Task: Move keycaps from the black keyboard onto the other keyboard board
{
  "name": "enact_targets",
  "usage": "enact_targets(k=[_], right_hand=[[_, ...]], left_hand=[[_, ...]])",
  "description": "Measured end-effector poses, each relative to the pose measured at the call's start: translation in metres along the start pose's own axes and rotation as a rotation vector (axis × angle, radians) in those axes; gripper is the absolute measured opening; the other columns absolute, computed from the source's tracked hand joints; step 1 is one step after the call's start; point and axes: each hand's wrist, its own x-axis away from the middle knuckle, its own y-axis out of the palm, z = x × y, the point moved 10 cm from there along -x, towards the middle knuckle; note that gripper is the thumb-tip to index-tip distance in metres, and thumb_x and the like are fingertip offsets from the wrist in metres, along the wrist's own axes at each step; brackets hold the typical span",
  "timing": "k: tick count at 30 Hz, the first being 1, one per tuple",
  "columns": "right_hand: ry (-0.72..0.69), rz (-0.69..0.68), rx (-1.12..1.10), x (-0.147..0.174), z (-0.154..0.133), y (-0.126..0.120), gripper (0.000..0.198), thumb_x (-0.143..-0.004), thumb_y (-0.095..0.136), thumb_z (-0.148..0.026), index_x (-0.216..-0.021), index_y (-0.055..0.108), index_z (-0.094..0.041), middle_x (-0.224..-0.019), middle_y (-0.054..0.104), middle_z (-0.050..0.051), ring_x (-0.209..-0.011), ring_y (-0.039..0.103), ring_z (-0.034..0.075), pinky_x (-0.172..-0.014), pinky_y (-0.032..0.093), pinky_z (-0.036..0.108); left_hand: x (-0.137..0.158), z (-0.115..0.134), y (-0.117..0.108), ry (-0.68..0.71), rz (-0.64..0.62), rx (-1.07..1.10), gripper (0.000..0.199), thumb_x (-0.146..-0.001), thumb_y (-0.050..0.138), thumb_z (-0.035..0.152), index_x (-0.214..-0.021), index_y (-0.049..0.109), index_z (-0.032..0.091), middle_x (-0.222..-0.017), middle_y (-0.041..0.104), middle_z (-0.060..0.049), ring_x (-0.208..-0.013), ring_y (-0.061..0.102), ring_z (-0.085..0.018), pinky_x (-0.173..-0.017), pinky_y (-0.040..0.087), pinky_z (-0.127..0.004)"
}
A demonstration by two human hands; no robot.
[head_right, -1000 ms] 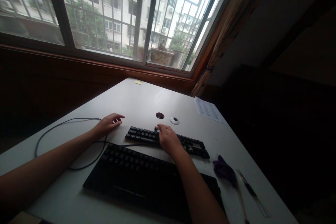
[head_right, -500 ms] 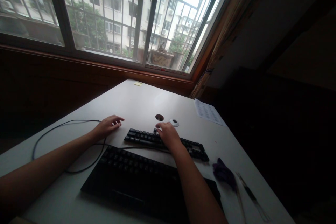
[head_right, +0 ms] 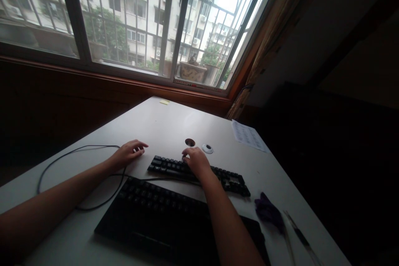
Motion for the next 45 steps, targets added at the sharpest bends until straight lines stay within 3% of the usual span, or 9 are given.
enact_targets(k=[7,13,18,22,33,45], right_hand=[[-0.047,0.106,-0.085,0.02,-0.028,-0.031,0.016,-0.087,0.076,-0.014,-0.098,0.073,-0.024,-0.102,0.078,0.004,-0.105,0.068,0.025,-0.097,0.052,0.043],[-0.098,0.139,-0.211,0.074,-0.065,-0.058,0.016,-0.088,0.076,-0.016,-0.101,0.072,-0.025,-0.1,0.076,0.003,-0.099,0.07,0.023,-0.091,0.055,0.037],[-0.11,0.101,-0.283,0.127,-0.091,-0.053,0.019,-0.088,0.075,-0.014,-0.101,0.071,-0.027,-0.097,0.076,0.003,-0.094,0.071,0.023,-0.083,0.058,0.037],[-0.096,0.125,-0.283,0.15,-0.1,-0.047,0.026,-0.082,0.078,-0.009,-0.1,0.07,-0.027,-0.093,0.074,0.002,-0.09,0.071,0.023,-0.079,0.059,0.036],[-0.147,0.156,-0.292,0.161,-0.115,-0.03,0.031,-0.084,0.075,-0.003,-0.101,0.068,-0.027,-0.09,0.074,0.002,-0.089,0.069,0.023,-0.078,0.06,0.036],[-0.251,0.247,-0.33,0.164,-0.124,-0.034,0.022,-0.091,0.072,-0.008,-0.099,0.069,-0.028,-0.095,0.077,0.002,-0.086,0.07,0.022,-0.074,0.063,0.036]], left_hand=[[0.0,-0.001,0.002,0.006,-0.004,0.018,0.035,-0.091,0.055,0.038,-0.109,0.076,0.017,-0.099,0.07,-0.009,-0.088,0.068,-0.023,-0.08,0.057,-0.036],[0.001,0.001,0.004,-0.005,-0.038,-0.002,0.033,-0.092,0.055,0.038,-0.106,0.078,0.018,-0.102,0.069,-0.009,-0.083,0.067,-0.021,-0.081,0.056,-0.035],[0.002,0.003,0.006,0.012,-0.053,-0.027,0.032,-0.092,0.056,0.037,-0.104,0.079,0.019,-0.1,0.069,-0.008,-0.082,0.066,-0.02,-0.083,0.055,-0.035],[0.003,0.004,0.008,0.023,-0.066,-0.043,0.033,-0.092,0.055,0.038,-0.104,0.079,0.019,-0.1,0.069,-0.008,-0.081,0.066,-0.02,-0.084,0.054,-0.036],[0.003,0.003,0.008,0.016,-0.075,-0.036,0.031,-0.091,0.058,0.039,-0.102,0.081,0.02,-0.1,0.07,-0.008,-0.082,0.065,-0.021,-0.087,0.054,-0.037],[0.002,0.002,0.009,0.036,-0.073,-0.054,0.031,-0.091,0.059,0.042,-0.099,0.081,0.022,-0.097,0.07,-0.008,-0.081,0.065,-0.022,-0.085,0.054,-0.037]])
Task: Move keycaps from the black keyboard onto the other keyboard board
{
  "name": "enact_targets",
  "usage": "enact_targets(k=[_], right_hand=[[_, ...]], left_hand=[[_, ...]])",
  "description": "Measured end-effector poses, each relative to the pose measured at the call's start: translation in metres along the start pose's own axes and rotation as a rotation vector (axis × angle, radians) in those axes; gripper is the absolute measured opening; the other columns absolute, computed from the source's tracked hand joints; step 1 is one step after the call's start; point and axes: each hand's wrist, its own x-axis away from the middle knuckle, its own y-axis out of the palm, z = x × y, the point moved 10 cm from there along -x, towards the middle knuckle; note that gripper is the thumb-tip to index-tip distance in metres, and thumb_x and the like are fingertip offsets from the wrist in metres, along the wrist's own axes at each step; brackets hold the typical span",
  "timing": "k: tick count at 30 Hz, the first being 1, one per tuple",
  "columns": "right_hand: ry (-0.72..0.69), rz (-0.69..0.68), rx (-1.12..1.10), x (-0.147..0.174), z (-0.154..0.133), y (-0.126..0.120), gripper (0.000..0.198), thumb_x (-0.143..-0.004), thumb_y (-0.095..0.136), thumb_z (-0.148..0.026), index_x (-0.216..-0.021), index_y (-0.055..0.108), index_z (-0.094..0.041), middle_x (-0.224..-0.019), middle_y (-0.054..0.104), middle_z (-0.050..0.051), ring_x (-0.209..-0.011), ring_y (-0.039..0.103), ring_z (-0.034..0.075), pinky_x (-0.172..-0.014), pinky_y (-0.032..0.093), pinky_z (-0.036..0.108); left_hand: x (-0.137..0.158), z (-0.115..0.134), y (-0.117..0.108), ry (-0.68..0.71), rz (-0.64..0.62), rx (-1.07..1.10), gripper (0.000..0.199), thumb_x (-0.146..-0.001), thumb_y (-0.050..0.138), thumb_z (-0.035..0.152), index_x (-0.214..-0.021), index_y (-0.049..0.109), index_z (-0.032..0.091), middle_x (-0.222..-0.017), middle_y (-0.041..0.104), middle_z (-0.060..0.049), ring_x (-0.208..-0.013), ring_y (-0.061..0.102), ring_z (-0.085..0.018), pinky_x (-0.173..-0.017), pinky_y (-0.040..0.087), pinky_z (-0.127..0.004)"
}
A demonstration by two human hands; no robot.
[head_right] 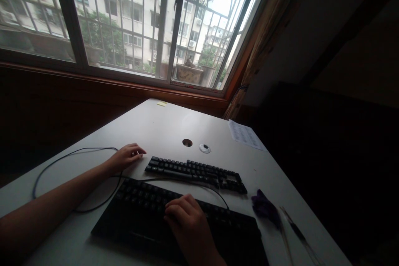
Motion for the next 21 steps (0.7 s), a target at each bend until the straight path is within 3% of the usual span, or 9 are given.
enact_targets(k=[8,21], right_hand=[[-0.042,0.011,0.036,0.002,-0.004,0.0,0.018,-0.098,0.067,-0.014,-0.108,0.071,-0.028,-0.1,0.078,0.004,-0.088,0.071,0.022,-0.074,0.064,0.037],[-0.109,0.032,0.2,0.007,-0.011,0.001,0.018,-0.098,0.062,-0.013,-0.103,0.07,-0.027,-0.096,0.079,0.005,-0.081,0.075,0.021,-0.073,0.064,0.036]], left_hand=[[0.001,-0.001,0.002,0.018,-0.001,-0.025,0.031,-0.091,0.058,0.039,-0.101,0.082,0.022,-0.097,0.07,-0.009,-0.085,0.064,-0.023,-0.086,0.052,-0.037],[0.002,-0.004,0.005,0.01,-0.01,-0.027,0.031,-0.092,0.058,0.041,-0.101,0.082,0.023,-0.1,0.071,-0.01,-0.09,0.064,-0.025,-0.088,0.052,-0.039]])
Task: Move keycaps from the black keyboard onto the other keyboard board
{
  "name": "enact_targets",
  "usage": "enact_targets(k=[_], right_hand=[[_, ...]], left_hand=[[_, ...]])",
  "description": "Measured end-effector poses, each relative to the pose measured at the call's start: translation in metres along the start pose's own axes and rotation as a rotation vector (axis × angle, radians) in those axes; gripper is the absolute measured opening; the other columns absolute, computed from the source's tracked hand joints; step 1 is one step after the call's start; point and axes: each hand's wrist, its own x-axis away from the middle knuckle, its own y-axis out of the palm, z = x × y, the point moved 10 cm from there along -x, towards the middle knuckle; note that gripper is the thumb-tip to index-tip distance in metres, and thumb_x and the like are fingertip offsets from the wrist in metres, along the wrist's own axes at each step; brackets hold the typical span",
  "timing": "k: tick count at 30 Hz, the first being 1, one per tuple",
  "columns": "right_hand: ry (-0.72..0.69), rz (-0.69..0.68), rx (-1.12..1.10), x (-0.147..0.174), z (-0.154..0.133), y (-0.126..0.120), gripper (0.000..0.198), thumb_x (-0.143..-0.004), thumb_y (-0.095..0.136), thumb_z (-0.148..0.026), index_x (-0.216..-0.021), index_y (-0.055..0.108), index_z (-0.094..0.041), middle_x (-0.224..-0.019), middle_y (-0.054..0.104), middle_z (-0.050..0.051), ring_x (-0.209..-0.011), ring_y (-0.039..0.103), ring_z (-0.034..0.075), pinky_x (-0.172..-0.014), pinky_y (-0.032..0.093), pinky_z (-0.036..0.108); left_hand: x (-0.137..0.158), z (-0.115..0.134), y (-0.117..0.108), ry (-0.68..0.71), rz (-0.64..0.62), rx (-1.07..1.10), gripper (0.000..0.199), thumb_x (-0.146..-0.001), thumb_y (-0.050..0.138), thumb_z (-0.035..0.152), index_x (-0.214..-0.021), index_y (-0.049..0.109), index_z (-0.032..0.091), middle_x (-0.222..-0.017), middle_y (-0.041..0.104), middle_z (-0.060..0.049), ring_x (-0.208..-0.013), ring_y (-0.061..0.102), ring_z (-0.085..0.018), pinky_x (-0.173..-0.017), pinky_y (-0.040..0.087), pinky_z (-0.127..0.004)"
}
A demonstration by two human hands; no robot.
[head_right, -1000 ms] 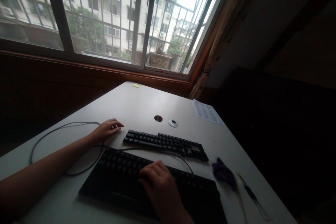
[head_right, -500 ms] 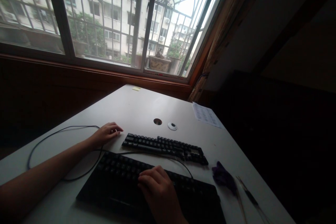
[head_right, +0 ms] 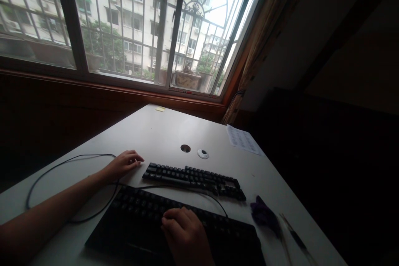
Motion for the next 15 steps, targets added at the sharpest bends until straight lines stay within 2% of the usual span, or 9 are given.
enact_targets(k=[6,11,15], right_hand=[[-0.07,0.063,0.048,0.0005,-0.0048,-0.0039,0.013,-0.101,0.059,-0.014,-0.097,0.07,-0.022,-0.092,0.078,0.004,-0.077,0.073,0.018,-0.072,0.061,0.03],[-0.066,0.041,0.054,-0.0004,-0.0043,-0.0008,0.015,-0.101,0.058,-0.013,-0.099,0.07,-0.022,-0.093,0.077,0.004,-0.077,0.072,0.018,-0.077,0.061,0.032],[-0.061,0.046,0.047,-0.0015,-0.0051,-0.0014,0.015,-0.099,0.059,-0.011,-0.098,0.07,-0.022,-0.089,0.075,0.004,-0.074,0.07,0.017,-0.07,0.06,0.029]], left_hand=[[-0.0005,0.0007,0.0027,-0.003,-0.039,-0.029,0.032,-0.093,0.055,0.038,-0.103,0.081,0.022,-0.102,0.07,-0.01,-0.093,0.064,-0.025,-0.09,0.051,-0.039],[0.0005,0.0029,0.0018,-0.014,-0.044,-0.037,0.033,-0.094,0.054,0.039,-0.103,0.081,0.022,-0.103,0.07,-0.009,-0.094,0.064,-0.025,-0.089,0.051,-0.038],[0.0006,0.0027,0.0017,-0.015,-0.042,-0.037,0.033,-0.093,0.055,0.039,-0.103,0.081,0.022,-0.103,0.071,-0.01,-0.094,0.064,-0.026,-0.089,0.051,-0.039]])
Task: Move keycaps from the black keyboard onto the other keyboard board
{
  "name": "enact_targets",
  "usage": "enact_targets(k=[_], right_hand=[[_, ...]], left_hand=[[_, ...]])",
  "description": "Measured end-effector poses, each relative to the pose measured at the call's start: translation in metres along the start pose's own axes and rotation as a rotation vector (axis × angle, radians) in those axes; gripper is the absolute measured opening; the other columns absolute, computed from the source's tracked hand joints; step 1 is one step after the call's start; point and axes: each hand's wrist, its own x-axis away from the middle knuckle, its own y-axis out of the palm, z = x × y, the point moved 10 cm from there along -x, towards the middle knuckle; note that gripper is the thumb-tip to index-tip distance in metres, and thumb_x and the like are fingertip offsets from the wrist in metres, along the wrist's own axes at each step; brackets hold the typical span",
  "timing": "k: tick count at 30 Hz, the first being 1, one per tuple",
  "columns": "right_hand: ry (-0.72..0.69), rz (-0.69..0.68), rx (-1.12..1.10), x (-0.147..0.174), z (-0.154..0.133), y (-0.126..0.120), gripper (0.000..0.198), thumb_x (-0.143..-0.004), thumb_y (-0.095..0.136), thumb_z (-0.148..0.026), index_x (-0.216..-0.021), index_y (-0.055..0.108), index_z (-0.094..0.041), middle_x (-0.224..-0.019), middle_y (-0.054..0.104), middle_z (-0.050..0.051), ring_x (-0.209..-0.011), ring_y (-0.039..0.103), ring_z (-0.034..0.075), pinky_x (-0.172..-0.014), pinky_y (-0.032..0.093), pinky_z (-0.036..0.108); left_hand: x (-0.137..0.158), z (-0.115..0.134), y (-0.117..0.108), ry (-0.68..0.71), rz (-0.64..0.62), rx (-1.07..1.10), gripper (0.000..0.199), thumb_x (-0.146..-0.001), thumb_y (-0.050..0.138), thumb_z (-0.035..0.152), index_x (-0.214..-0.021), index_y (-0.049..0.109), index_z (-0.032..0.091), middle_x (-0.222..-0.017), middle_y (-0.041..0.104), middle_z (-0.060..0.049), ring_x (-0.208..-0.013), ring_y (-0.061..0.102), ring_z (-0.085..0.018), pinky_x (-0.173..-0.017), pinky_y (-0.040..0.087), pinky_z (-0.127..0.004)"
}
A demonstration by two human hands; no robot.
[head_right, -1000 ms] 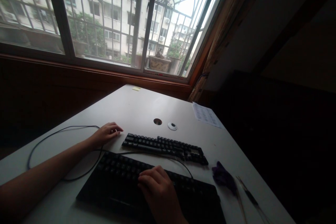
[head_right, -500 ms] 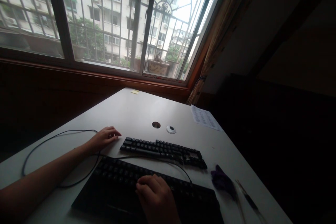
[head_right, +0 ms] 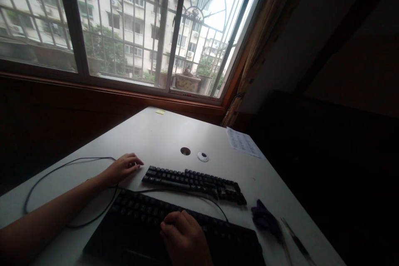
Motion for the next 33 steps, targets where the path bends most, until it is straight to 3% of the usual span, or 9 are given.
enact_targets(k=[8,13,23,33], right_hand=[[-0.003,0.002,-0.001,0.0,-0.001,-0.002,0.018,-0.094,0.062,-0.007,-0.101,0.071,-0.022,-0.09,0.075,0.005,-0.075,0.071,0.018,-0.071,0.062,0.029],[0.031,0.005,-0.003,0.001,0.0,-0.002,0.019,-0.097,0.059,-0.01,-0.105,0.072,-0.023,-0.093,0.075,0.005,-0.079,0.072,0.02,-0.079,0.063,0.035],[0.073,0.007,-0.031,-0.001,0.001,-0.006,0.021,-0.1,0.057,-0.012,-0.112,0.071,-0.023,-0.095,0.073,0.006,-0.082,0.071,0.019,-0.076,0.062,0.031],[0.159,-0.068,0.0,0.008,0.014,-0.008,0.021,-0.101,0.057,-0.014,-0.111,0.073,-0.022,-0.08,0.066,0.003,-0.07,0.065,0.017,-0.065,0.055,0.028]], left_hand=[[0.0,-0.004,0.002,0.015,0.006,0.008,0.032,-0.094,0.055,0.039,-0.104,0.081,0.022,-0.102,0.07,-0.009,-0.094,0.064,-0.026,-0.088,0.05,-0.039],[0.0,-0.003,0.003,0.014,0.006,0.017,0.033,-0.094,0.055,0.041,-0.103,0.081,0.022,-0.101,0.069,-0.01,-0.095,0.063,-0.026,-0.089,0.049,-0.039],[0.0,-0.005,0.002,0.023,0.009,0.008,0.032,-0.094,0.057,0.042,-0.103,0.081,0.023,-0.101,0.07,-0.009,-0.094,0.064,-0.026,-0.09,0.051,-0.039],[0.0,-0.002,0.0,0.029,-0.001,0.017,0.033,-0.094,0.058,0.043,-0.103,0.082,0.021,-0.102,0.07,-0.009,-0.091,0.064,-0.023,-0.088,0.052,-0.036]])
